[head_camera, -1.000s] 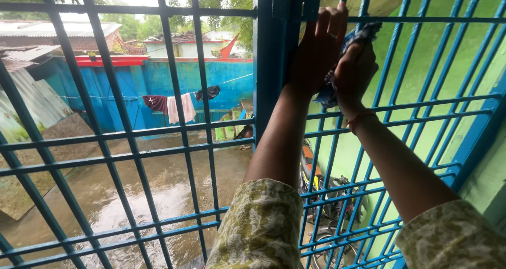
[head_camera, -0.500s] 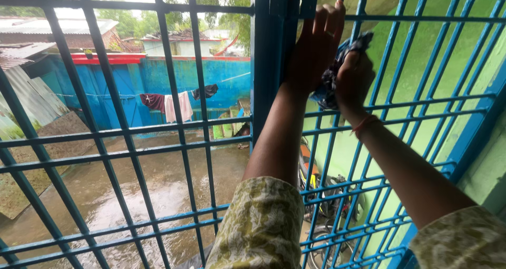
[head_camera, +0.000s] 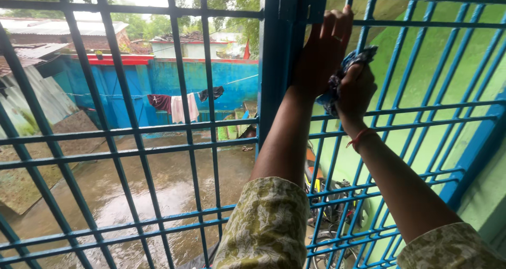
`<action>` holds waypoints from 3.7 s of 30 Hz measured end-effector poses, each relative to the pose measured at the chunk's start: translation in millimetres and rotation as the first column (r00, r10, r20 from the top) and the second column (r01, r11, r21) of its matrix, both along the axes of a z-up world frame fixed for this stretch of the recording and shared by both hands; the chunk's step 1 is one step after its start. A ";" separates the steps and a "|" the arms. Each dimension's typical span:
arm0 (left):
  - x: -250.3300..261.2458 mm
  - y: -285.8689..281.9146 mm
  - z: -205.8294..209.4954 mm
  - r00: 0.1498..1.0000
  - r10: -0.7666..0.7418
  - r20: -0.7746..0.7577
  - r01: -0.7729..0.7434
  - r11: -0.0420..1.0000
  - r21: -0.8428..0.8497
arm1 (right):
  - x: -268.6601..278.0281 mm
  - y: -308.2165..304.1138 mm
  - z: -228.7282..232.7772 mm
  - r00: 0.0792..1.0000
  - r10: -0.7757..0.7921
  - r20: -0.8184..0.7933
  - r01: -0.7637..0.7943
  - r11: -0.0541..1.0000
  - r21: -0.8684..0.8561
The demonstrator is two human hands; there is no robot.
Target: The person wipes the blue metal window grille with a patterned cloth, moving methodically across the bars and frame. The hands scrub and wipe different sections of the grille while standing on a balcony.
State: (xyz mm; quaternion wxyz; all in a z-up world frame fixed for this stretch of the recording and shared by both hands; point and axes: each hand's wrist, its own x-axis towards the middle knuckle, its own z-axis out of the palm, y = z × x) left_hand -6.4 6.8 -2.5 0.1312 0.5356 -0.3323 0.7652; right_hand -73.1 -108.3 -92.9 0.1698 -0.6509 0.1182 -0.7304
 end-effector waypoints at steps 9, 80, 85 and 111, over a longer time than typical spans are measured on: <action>-15.6 30.1 5.8 0.998 0.025 -0.055 -0.017 0.989 0.145 | -7.0 -43.4 60.6 0.963 -0.254 -0.096 0.245 0.965 -0.093; -22.8 37.3 5.4 0.992 0.065 -0.104 -0.055 0.994 0.093 | -9.2 28.3 10.6 0.982 -0.186 -0.041 0.185 0.982 -0.026; -20.5 28.8 4.3 0.992 0.096 -0.078 -0.091 0.993 0.071 | -11.2 29.9 11.8 0.992 -0.123 -0.010 0.123 0.992 -0.009; -35.9 66.4 10.8 0.992 0.109 -0.068 -0.093 0.976 0.197 | -13.7 51.2 13.4 0.980 -0.179 0.082 0.185 0.980 -0.073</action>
